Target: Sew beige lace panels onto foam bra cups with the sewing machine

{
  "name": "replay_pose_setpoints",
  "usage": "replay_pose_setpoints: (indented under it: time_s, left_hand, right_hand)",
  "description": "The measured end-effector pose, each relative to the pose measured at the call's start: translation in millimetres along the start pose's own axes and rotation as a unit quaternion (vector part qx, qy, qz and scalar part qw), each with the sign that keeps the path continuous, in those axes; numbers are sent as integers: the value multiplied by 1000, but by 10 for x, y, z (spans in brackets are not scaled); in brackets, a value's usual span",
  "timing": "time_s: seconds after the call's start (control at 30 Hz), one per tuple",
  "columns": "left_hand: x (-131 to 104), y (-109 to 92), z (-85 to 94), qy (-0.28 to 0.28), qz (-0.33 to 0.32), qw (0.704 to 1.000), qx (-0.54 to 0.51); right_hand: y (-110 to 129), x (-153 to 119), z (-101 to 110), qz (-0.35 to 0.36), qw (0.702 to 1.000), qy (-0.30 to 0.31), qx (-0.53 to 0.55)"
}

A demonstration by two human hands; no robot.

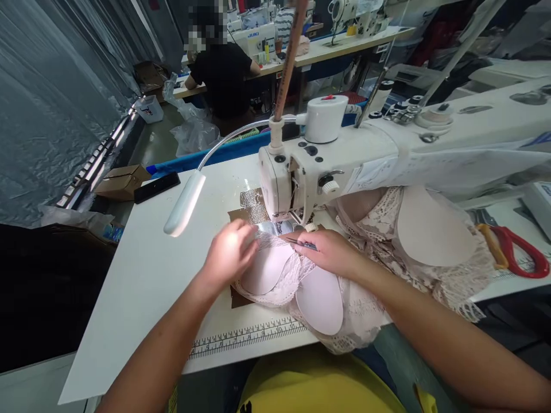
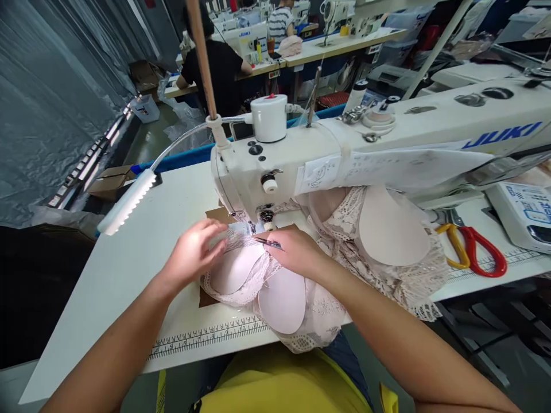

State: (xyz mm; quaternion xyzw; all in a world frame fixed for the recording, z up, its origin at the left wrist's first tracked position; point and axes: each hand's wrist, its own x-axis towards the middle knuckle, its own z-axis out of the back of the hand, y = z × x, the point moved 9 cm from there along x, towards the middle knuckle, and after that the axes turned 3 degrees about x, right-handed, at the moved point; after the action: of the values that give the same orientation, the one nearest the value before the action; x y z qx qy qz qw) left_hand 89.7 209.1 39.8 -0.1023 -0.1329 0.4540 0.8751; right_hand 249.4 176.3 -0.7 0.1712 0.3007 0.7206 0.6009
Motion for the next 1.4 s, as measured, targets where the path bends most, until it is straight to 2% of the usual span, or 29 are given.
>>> replay_pose_setpoints:
  time_s: [0.1,0.17,0.23,0.37,0.47,0.7,1.07,1.27,1.4]
  left_hand:
    - [-121,-293,-259,41,-54,997,24]
    - [-154,-368,-394,58,-77,994,56]
    - [-133,-356,-454,65,-92,991,68]
    - [-21,-284,-439,71,-131,988,49]
    - [37,-254,-450,81,-144,985,55]
    - [110,-248,-554,113,-171,975,81]
    - [168,-172,-601,114,-199,968,102]
    - [151,-138,-538,75,-193,974,95]
    - [103,-209,-488,50,-238,967,74]
  right_hand:
    - [-56,19,-12,3,999,-33,-31]
    - [-23,30,-42,31,997,-41,-53]
    - [42,27,-70,63,995,-42,-68]
    - [178,4,-152,104,986,-2,-129]
    - [217,-2,-175,103,980,15,-171]
    - [160,15,-208,76,980,13,-186]
    - [148,18,-212,66,981,1,-184]
    - [133,9,-248,73,979,2,-190]
    - [137,-1,-261,98,978,-9,-183]
